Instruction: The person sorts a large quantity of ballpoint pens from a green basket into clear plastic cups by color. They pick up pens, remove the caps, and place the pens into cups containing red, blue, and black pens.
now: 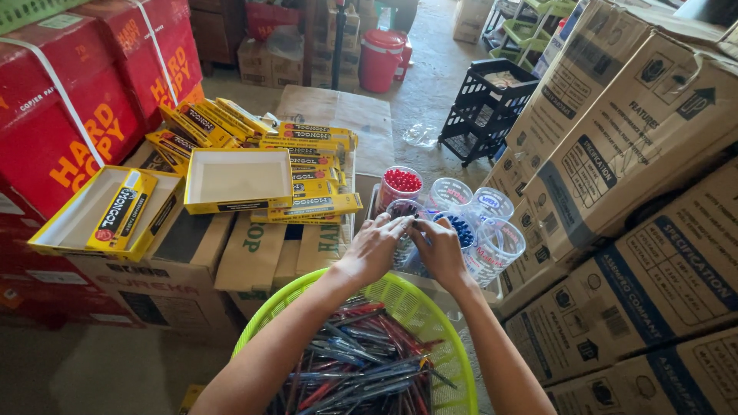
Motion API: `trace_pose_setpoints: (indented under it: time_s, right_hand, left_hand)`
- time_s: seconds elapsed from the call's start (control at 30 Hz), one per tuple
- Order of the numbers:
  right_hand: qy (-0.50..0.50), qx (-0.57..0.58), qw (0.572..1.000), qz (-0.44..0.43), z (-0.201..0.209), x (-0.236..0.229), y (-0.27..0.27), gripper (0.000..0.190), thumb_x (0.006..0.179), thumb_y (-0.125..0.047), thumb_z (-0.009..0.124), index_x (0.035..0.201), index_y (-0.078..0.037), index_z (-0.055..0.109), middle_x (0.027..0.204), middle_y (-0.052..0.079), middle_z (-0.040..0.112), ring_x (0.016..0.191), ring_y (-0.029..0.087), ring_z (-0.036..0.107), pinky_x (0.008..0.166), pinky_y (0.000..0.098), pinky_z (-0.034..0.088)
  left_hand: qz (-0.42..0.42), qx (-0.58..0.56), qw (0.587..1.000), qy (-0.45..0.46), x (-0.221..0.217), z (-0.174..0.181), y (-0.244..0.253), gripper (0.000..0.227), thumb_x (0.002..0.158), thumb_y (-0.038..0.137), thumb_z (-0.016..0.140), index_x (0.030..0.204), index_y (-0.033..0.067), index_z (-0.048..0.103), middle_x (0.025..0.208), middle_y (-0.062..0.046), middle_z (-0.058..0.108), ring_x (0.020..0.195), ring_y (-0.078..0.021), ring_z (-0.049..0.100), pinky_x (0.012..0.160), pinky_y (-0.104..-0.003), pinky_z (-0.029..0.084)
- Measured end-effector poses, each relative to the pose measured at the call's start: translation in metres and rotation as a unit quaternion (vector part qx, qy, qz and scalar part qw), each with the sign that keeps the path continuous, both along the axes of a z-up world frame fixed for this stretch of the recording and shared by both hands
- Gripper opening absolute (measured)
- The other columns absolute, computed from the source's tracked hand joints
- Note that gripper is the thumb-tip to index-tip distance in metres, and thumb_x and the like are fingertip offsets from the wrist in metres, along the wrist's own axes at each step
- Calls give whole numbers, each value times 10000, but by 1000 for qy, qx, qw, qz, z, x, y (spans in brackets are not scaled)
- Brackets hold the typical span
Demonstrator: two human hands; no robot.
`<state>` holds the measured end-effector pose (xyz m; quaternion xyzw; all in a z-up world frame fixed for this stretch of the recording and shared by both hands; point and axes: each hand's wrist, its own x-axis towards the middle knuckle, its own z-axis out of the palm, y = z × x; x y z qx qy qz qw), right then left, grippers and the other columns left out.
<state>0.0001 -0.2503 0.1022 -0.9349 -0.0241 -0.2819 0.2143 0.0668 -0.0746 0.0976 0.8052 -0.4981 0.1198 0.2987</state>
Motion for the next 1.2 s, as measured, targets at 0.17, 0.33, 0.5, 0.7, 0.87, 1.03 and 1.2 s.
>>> trace_pose_setpoints:
  time_s: [0.17, 0.33, 0.5, 0.7, 0.87, 1.03, 1.2]
  right_hand:
    - [-3, -50, 999, 12, -4, 8, -7, 177, 914, -130, 697, 1053, -33, 749, 963, 156, 750, 903, 344, 628, 852, 444, 504]
    - [-7, -73, 997, 20, -5, 15, -8, 174, 889, -141, 708, 1023, -44, 760, 1019, 148, 752, 980, 360, 630, 892, 450, 492]
    - [-12, -94, 995, 20, -5, 21, -7, 196, 885, -143, 683, 1040, -42, 749, 1059, 146, 737, 1019, 364, 613, 925, 461, 477]
    - [97, -137, 986, 0, -9, 37, -14, 161, 956, -199, 658, 943, -76, 761, 989, 152, 704, 1004, 371, 591, 898, 469, 469]
    - [24, -46, 998, 18, -10, 35, -11, 184, 894, -199, 697, 1003, -67, 765, 1023, 139, 731, 999, 332, 628, 970, 439, 467]
    - [73, -65, 995, 34, -11, 32, -14, 159, 927, -179, 680, 980, -86, 797, 1032, 130, 739, 1018, 325, 613, 944, 431, 475]
    - [-1, -52, 997, 52, 6, 18, -4, 157, 944, -170, 689, 996, -65, 794, 1064, 141, 744, 1018, 342, 616, 946, 457, 464]
  left_hand:
    - [5, -11, 1000, -17, -4, 9, 4, 820, 719, -40, 616, 1513, 26, 420, 1466, -159, 540, 1342, -335, 488, 1092, -453, 383]
    - [27, 21, 999, -34, 6, -9, -1, 781, 769, -46, 602, 1521, 64, 421, 1486, -140, 547, 1368, -328, 481, 1102, -453, 383]
    - [40, 25, 997, -64, 11, -17, -4, 784, 769, -42, 596, 1525, 56, 414, 1476, -150, 552, 1362, -327, 483, 1090, -453, 386]
    - [52, 51, 996, -49, 15, -24, -7, 760, 789, -53, 582, 1525, 38, 422, 1471, -132, 563, 1365, -307, 481, 1103, -439, 388]
    - [82, 69, 993, -45, 18, -29, -7, 744, 787, -21, 616, 1505, 108, 468, 1505, -131, 506, 1409, -333, 412, 1116, -508, 343]
    - [91, 105, 989, -56, 21, -33, -8, 670, 797, 4, 621, 1450, 118, 518, 1559, -155, 438, 1455, -352, 354, 1132, -521, 327]
    - [111, 99, 987, -61, 10, -21, 4, 636, 776, 6, 627, 1402, 96, 559, 1557, -145, 436, 1456, -348, 342, 1137, -564, 299]
